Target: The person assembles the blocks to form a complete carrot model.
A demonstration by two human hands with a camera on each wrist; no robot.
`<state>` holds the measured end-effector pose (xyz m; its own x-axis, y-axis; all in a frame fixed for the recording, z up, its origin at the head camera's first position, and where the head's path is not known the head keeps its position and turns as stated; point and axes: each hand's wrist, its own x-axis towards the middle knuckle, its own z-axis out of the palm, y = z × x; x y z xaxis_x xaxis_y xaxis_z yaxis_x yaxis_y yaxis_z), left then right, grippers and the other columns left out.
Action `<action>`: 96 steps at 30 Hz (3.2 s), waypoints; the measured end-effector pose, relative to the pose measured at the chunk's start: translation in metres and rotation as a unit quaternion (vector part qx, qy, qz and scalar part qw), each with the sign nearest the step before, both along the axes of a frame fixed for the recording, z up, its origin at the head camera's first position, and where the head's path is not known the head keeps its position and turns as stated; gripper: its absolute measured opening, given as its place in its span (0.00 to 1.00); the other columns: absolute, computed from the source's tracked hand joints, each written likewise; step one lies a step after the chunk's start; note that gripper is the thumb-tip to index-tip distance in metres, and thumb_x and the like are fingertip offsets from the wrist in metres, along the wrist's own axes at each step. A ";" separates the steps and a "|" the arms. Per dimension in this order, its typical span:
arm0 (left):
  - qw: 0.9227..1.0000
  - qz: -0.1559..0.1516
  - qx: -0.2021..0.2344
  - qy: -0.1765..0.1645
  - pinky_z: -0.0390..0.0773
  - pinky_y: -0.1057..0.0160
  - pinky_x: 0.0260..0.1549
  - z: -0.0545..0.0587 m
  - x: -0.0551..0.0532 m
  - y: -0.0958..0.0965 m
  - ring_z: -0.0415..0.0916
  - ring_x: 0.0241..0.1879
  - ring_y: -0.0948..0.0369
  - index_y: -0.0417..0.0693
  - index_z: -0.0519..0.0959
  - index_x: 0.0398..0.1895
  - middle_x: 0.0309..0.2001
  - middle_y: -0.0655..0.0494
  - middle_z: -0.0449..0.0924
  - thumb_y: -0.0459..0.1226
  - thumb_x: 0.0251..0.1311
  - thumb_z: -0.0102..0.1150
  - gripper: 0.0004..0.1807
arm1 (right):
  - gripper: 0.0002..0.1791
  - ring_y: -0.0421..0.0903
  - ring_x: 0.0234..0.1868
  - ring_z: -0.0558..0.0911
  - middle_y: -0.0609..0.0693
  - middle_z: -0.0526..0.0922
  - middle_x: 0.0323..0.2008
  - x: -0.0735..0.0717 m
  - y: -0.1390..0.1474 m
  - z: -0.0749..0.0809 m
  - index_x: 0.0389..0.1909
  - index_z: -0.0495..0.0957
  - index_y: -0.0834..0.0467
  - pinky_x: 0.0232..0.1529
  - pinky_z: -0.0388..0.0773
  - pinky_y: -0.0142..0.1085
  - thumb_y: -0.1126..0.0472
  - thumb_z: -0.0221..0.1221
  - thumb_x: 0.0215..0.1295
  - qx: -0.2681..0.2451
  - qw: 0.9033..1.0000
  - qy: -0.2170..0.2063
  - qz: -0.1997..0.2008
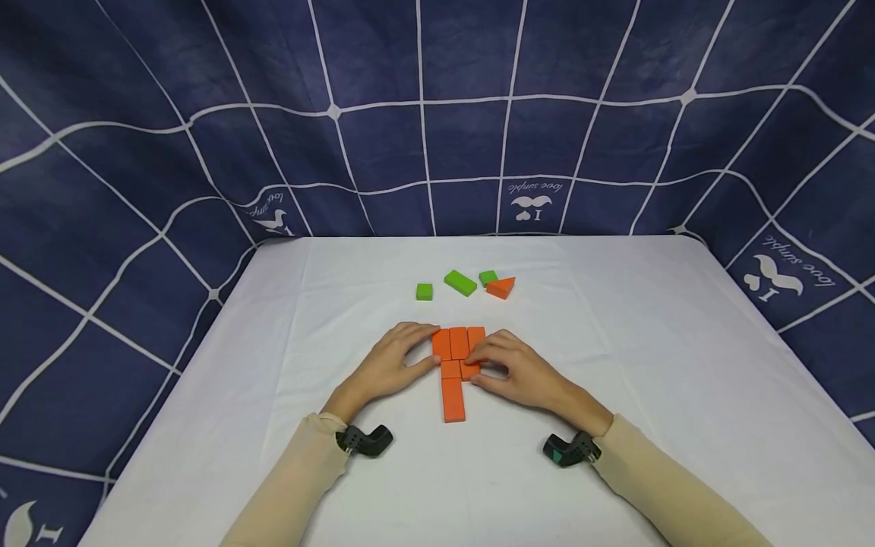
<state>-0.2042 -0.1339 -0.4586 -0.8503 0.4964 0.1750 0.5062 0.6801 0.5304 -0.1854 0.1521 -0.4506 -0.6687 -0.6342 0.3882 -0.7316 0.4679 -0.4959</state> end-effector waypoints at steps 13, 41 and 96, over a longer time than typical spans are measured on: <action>1.000 0.003 0.003 0.005 0.66 0.47 0.72 0.000 -0.001 -0.002 0.67 0.71 0.56 0.54 0.74 0.72 0.69 0.56 0.75 0.55 0.69 0.61 0.32 | 0.12 0.38 0.52 0.75 0.36 0.84 0.47 -0.004 -0.005 0.001 0.48 0.87 0.46 0.53 0.78 0.35 0.53 0.71 0.64 -0.001 1.000 0.002 0.003; 1.000 -0.004 0.000 0.009 0.66 0.49 0.72 0.001 0.000 0.000 0.68 0.70 0.57 0.54 0.74 0.72 0.68 0.57 0.76 0.55 0.70 0.60 0.31 | 0.27 0.55 0.73 0.68 0.54 0.71 0.74 -0.082 -0.010 -0.006 0.74 0.70 0.57 0.74 0.64 0.54 0.58 0.54 0.77 0.006 0.991 -0.060 -0.120; 1.000 0.001 -0.001 0.005 0.65 0.49 0.73 0.003 -0.002 0.000 0.66 0.71 0.58 0.55 0.74 0.72 0.69 0.58 0.75 0.56 0.69 0.60 0.32 | 0.15 0.52 0.73 0.67 0.49 0.75 0.70 -0.083 0.005 0.005 0.50 0.80 0.58 0.75 0.63 0.51 0.66 0.55 0.65 0.027 0.987 -0.104 -0.119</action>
